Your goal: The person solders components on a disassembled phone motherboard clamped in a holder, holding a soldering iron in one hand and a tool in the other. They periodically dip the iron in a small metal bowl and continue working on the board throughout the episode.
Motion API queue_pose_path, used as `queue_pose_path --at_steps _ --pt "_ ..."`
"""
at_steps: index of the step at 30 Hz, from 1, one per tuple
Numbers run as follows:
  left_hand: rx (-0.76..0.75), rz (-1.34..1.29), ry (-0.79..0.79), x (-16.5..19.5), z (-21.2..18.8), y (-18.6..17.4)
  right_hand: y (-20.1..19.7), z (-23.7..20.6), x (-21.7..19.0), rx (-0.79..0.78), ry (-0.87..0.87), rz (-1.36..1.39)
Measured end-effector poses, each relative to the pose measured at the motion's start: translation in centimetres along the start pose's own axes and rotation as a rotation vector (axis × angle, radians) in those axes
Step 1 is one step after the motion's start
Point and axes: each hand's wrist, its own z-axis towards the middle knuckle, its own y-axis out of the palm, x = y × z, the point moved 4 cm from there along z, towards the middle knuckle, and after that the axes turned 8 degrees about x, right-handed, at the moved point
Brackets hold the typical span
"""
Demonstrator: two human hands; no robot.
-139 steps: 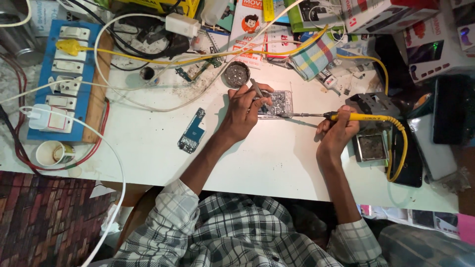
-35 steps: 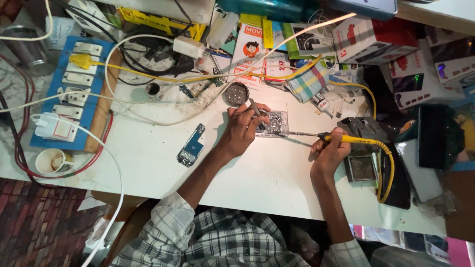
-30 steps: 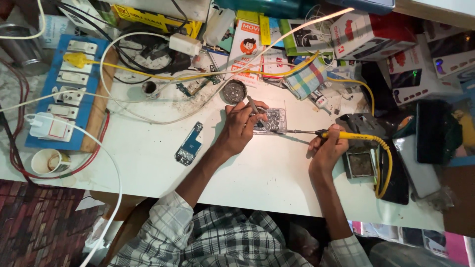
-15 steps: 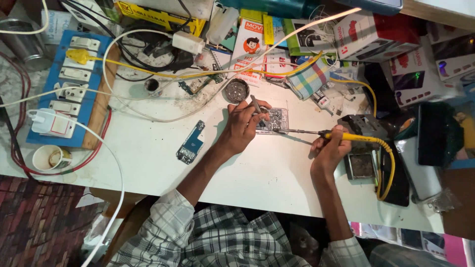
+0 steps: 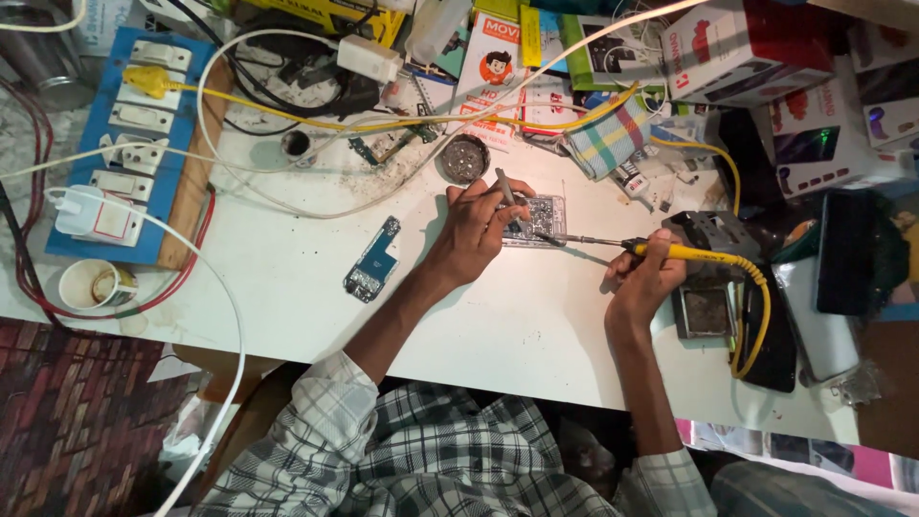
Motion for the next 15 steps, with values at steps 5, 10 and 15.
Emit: queue_pose_path --at_steps 5,10,15 --pt "0.022 0.006 0.050 -0.02 0.07 0.04 -0.10 0.12 0.19 0.002 -0.006 -0.014" --pt "0.021 0.029 0.056 -0.17 -0.13 0.04 -0.22 0.16 0.38 0.004 0.004 0.020" --pt "0.019 0.033 0.032 -0.25 -0.17 0.12 -0.36 0.10 0.45 -0.008 0.003 0.006"
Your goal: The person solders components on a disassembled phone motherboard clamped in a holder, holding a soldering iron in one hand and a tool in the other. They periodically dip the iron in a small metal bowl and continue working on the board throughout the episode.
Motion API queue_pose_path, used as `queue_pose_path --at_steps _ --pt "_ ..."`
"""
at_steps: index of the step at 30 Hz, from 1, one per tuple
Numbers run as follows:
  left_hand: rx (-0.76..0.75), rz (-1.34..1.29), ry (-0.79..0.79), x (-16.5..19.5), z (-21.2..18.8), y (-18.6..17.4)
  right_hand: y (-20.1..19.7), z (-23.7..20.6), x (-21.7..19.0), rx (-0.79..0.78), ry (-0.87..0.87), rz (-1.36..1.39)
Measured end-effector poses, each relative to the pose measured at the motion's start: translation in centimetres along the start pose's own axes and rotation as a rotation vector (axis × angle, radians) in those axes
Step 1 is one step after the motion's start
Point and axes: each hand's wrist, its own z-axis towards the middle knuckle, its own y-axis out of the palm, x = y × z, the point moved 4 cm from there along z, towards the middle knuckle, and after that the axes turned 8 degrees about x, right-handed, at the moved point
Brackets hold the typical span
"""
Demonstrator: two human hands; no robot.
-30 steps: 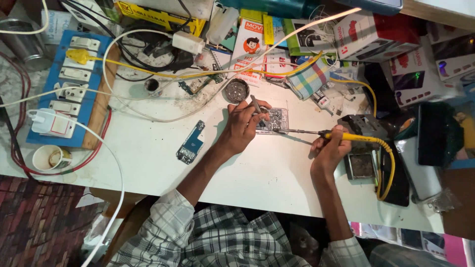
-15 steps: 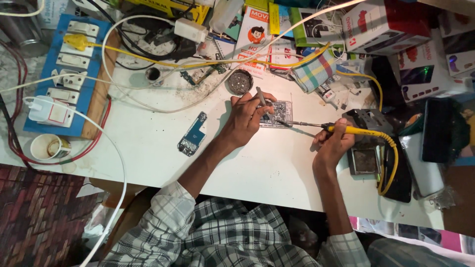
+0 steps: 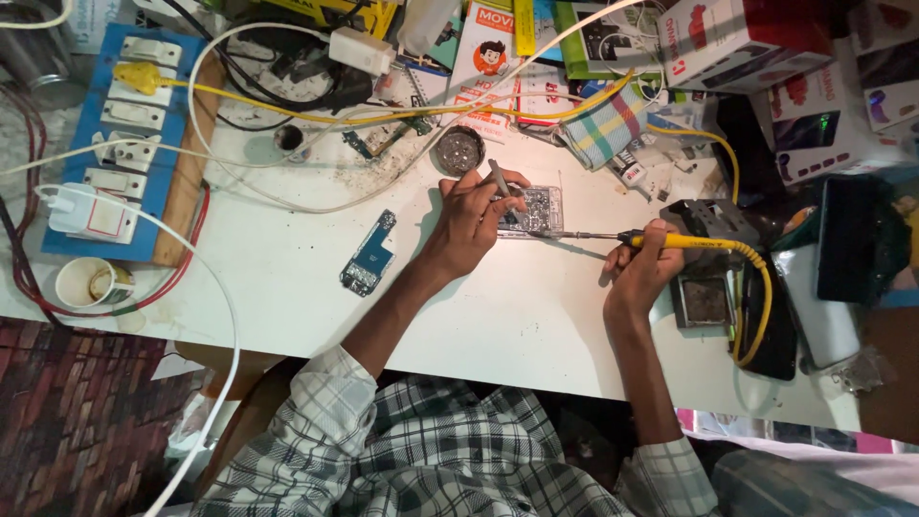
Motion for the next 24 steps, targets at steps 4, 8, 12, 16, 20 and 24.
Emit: queue_pose_path --at_steps 4,8,12,16,20,24 --pt "0.021 -0.005 0.035 0.09 0.11 -0.04 -0.26 0.38 0.35 0.047 0.036 0.069" --pt "0.001 0.010 0.000 -0.06 0.07 0.04 -0.34 0.56 0.55 0.046 0.014 0.068" --pt "0.014 -0.015 0.046 0.17 0.02 -0.08 -0.21 0.37 0.45 0.006 0.003 0.057" --pt "0.007 -0.021 0.029 0.19 -0.01 -0.08 0.05 0.06 0.10 -0.015 -0.005 0.019" --pt "-0.008 -0.006 -0.009 0.08 -0.07 -0.08 0.19 -0.08 -0.02 -0.017 0.006 0.023" --pt "0.009 -0.026 0.014 0.15 0.07 -0.15 -0.16 0.14 0.30 0.033 0.037 0.018"
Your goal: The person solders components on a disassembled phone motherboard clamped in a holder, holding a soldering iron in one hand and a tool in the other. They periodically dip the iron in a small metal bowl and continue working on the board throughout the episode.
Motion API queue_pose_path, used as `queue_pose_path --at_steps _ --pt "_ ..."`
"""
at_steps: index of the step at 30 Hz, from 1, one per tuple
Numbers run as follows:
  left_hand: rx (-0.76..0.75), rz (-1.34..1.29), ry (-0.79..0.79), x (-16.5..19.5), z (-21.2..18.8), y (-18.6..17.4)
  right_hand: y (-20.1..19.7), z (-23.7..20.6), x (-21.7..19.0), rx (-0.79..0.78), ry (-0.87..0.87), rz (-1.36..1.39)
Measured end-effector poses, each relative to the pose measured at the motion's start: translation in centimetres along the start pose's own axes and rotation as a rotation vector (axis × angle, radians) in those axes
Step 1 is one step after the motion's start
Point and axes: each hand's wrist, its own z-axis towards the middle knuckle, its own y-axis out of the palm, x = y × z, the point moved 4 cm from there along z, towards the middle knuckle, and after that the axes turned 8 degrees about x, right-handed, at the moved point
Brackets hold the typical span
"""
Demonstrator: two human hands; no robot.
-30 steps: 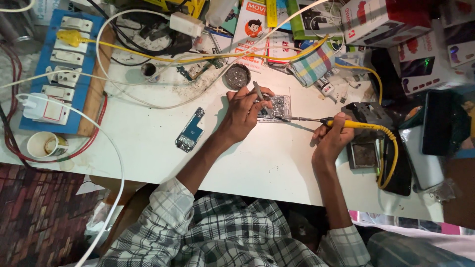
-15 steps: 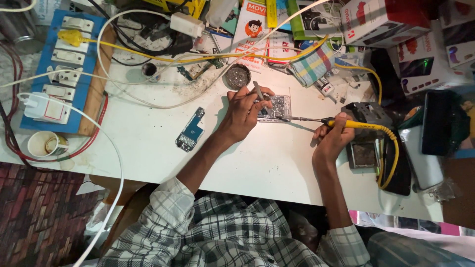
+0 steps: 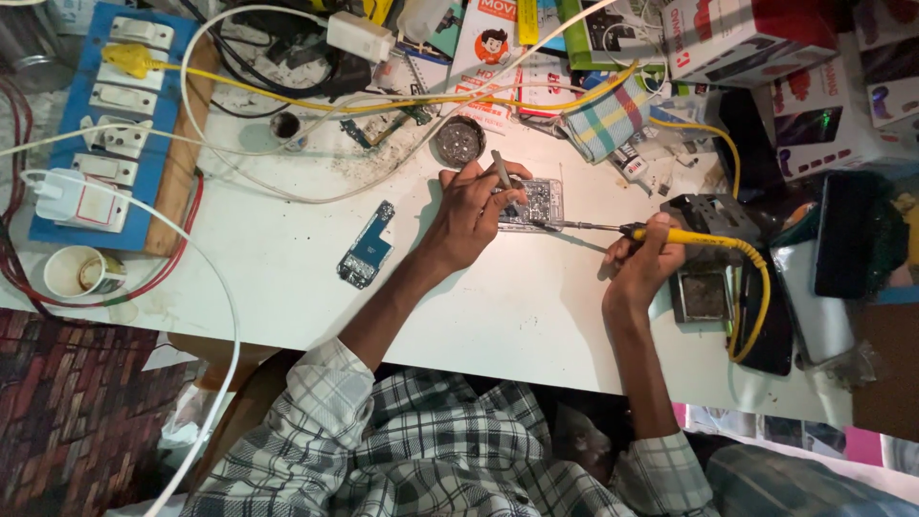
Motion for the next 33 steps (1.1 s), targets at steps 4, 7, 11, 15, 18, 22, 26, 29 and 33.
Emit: queue_pose_path --at_steps 4,7,11,15,18,22,26,29,33 --pt "-0.013 0.011 0.000 0.02 0.02 -0.05 -0.12 0.25 0.16 0.018 -0.030 0.059" --pt "-0.014 0.001 0.005 0.12 0.02 -0.16 -0.09 0.07 0.10 -0.003 -0.050 0.022" --pt "-0.007 0.001 0.012 0.20 0.06 -0.15 0.14 -0.16 -0.22 -0.021 -0.060 0.006" --pt "-0.015 0.011 -0.023 -0.01 -0.02 0.03 0.41 -0.27 -0.48 -0.046 -0.046 -0.010" --pt "0.004 -0.006 0.024 0.06 -0.01 0.02 0.32 -0.30 -0.60 -0.015 -0.019 -0.003" --pt "-0.014 0.019 -0.012 -0.21 0.02 0.14 0.40 -0.28 -0.77 -0.002 -0.017 0.009" --pt "0.000 0.015 0.004 -0.20 -0.04 0.16 0.39 -0.29 -0.74 0.010 -0.007 -0.010" --pt "0.003 0.009 0.020 -0.22 -0.06 0.13 0.42 -0.35 -0.65 0.003 -0.011 0.004" --pt "-0.015 0.027 -0.019 -0.44 0.02 0.23 0.53 -0.36 -0.75 -0.016 -0.047 -0.026"
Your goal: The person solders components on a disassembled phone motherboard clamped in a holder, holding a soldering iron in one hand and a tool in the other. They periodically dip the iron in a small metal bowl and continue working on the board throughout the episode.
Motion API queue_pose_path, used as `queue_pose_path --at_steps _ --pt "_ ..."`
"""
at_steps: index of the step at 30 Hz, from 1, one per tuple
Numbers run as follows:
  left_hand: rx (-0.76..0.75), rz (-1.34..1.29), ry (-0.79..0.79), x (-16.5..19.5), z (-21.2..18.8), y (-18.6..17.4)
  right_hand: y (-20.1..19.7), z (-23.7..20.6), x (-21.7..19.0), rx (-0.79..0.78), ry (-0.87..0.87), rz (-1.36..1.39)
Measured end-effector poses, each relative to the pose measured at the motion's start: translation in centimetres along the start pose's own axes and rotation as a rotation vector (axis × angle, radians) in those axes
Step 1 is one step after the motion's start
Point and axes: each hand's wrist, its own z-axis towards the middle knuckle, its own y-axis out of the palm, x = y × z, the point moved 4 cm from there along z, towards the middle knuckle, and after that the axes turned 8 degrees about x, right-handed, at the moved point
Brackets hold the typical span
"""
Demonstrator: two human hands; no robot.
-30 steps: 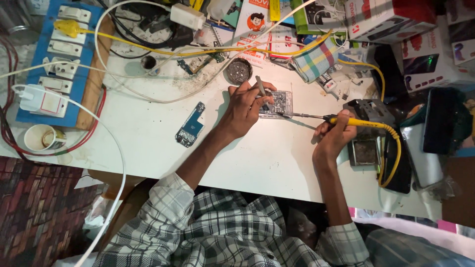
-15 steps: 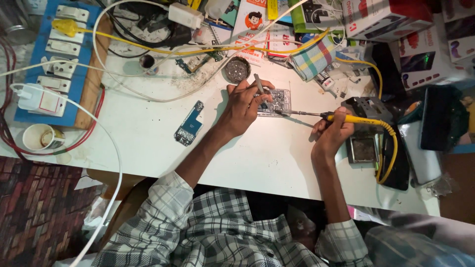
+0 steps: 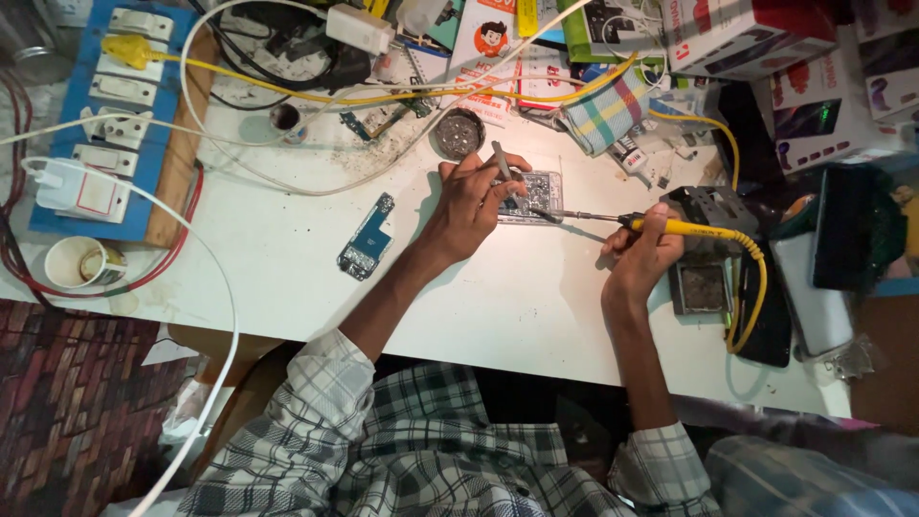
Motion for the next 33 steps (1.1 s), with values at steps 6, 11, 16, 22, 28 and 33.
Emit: queue_pose_path --at_steps 6,11,16,22,28,33 --pt "0.010 -0.005 0.019 0.1 -0.1 -0.1 0.1 0.0 0.1 -0.020 0.038 0.049" --pt "0.019 0.001 0.033 0.0 -0.1 0.0 -0.1 0.2 0.3 -0.044 0.010 0.013" --pt "0.022 -0.015 0.043 0.2 -0.1 -0.1 -0.4 0.4 0.8 -0.024 0.021 0.045" --pt "0.018 -0.030 0.026 0.4 -0.2 -0.3 -1.0 0.6 1.2 0.072 0.097 0.069" --pt "0.027 -0.004 0.064 0.4 -0.1 -0.2 -1.1 0.6 1.2 0.122 0.115 0.147" --pt "0.027 -0.006 0.067 0.4 -0.1 -0.2 -0.6 0.6 0.9 0.081 0.086 0.075"
